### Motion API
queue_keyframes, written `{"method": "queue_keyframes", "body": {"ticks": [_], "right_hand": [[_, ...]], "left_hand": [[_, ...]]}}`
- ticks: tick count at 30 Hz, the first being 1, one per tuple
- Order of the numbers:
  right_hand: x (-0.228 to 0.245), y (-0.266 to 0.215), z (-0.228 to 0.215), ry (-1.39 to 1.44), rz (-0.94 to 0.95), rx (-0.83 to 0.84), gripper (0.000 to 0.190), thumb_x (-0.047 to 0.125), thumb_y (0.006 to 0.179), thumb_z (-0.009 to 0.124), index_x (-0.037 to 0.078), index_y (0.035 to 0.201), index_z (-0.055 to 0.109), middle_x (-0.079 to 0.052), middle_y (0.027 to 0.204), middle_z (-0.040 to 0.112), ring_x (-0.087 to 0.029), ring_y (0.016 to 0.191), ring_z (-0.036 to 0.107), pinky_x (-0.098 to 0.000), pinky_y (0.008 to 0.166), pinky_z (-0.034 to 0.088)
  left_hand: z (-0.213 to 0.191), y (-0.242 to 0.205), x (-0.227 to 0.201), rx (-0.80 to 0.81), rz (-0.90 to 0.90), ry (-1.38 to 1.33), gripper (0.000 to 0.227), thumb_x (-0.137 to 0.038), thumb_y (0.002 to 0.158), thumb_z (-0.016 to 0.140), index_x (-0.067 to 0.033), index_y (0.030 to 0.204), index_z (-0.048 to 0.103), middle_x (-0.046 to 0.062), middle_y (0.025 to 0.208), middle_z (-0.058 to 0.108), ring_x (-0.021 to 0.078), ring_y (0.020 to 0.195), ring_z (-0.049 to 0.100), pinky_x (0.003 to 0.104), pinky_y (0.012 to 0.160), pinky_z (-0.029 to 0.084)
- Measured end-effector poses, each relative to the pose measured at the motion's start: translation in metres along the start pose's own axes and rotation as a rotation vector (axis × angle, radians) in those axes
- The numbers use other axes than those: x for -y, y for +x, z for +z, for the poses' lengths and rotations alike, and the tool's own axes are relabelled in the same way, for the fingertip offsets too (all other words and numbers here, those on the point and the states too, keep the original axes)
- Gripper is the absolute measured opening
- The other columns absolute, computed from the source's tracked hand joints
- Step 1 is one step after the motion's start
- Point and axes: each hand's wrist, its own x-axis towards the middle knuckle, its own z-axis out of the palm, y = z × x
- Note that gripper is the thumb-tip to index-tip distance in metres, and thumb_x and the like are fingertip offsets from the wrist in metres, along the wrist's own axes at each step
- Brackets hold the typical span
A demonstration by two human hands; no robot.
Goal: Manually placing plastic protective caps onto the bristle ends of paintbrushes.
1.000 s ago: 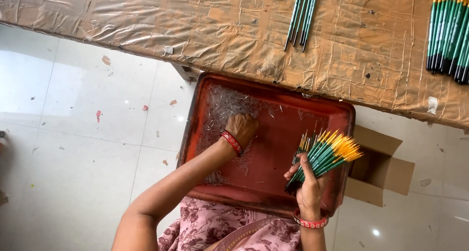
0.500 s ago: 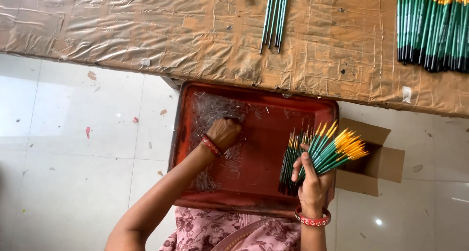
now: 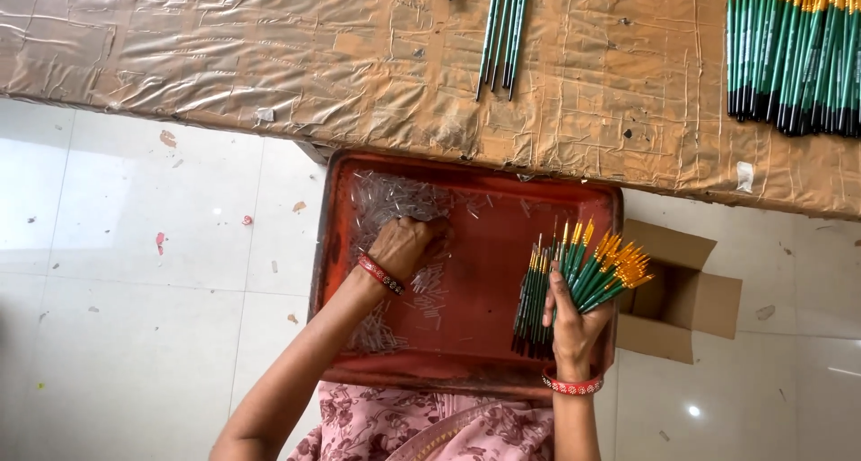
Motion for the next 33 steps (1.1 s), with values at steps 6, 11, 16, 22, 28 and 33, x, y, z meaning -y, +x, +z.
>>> {"method": "queue_keyframes", "body": {"ticks": [6, 11, 16, 22, 28, 33], "right_hand": [[0.007, 0.007, -0.001, -0.097, -0.072, 0.001, 0.009, 0.003, 0.094, 0.072, -0.003, 0.102, 0.070, -0.004, 0.075, 0.066, -0.006, 0.049, 0.054, -0.0213, 0.036, 0.040], [0.005, -0.014, 0.010, -0.054, 0.087, 0.131, 0.008, 0.007, 0.090, 0.075, 0.001, 0.094, 0.071, -0.002, 0.062, 0.062, -0.007, 0.039, 0.051, -0.0218, 0.032, 0.037], [0.001, -0.039, 0.008, -0.002, 0.200, 0.130, 0.010, 0.006, 0.086, 0.077, 0.001, 0.092, 0.071, -0.001, 0.066, 0.064, -0.006, 0.045, 0.053, -0.0207, 0.034, 0.037], [0.012, -0.049, 0.005, -0.035, 0.205, 0.108, 0.015, 0.004, 0.083, 0.078, 0.000, 0.096, 0.073, -0.001, 0.067, 0.065, -0.006, 0.045, 0.052, -0.0203, 0.035, 0.036], [0.015, -0.049, 0.003, -0.039, 0.183, 0.106, 0.016, 0.004, 0.083, 0.078, -0.001, 0.098, 0.073, -0.001, 0.068, 0.066, -0.005, 0.045, 0.051, -0.0199, 0.036, 0.035], [0.012, -0.049, 0.004, -0.026, 0.144, 0.113, 0.016, 0.003, 0.083, 0.079, -0.001, 0.097, 0.072, -0.002, 0.069, 0.067, -0.005, 0.044, 0.051, -0.0199, 0.035, 0.035]], "left_hand": [[-0.005, -0.004, 0.003, -0.020, 0.082, -0.514, 0.033, -0.021, 0.090, 0.074, -0.0136, 0.122, 0.072, 0.009, 0.098, 0.081, 0.0225, 0.088, 0.078, 0.038, 0.076, 0.062], [-0.001, -0.007, -0.003, 0.222, -0.005, -1.176, 0.029, -0.013, 0.095, 0.069, -0.0002, 0.121, 0.070, 0.013, 0.107, 0.079, 0.0197, 0.098, 0.078, 0.033, 0.086, 0.067], [-0.006, 0.001, -0.025, 0.209, 0.023, -1.372, 0.030, -0.013, 0.098, 0.067, 0.0043, 0.122, 0.068, 0.015, 0.111, 0.077, 0.0215, 0.102, 0.077, 0.035, 0.088, 0.066], [-0.028, 0.009, -0.053, 0.241, 0.141, -1.570, 0.030, -0.018, 0.105, 0.060, 0.0047, 0.125, 0.064, 0.014, 0.119, 0.074, 0.0202, 0.112, 0.072, 0.036, 0.097, 0.061], [-0.040, 0.008, -0.064, 0.194, 0.213, -1.654, 0.029, -0.019, 0.108, 0.056, 0.0029, 0.126, 0.062, 0.014, 0.121, 0.073, 0.0205, 0.117, 0.070, 0.036, 0.102, 0.059], [-0.028, 0.009, -0.066, 0.168, 0.216, -1.673, 0.028, -0.019, 0.109, 0.057, 0.0028, 0.126, 0.062, 0.014, 0.121, 0.073, 0.0207, 0.117, 0.070, 0.037, 0.102, 0.060]]}}
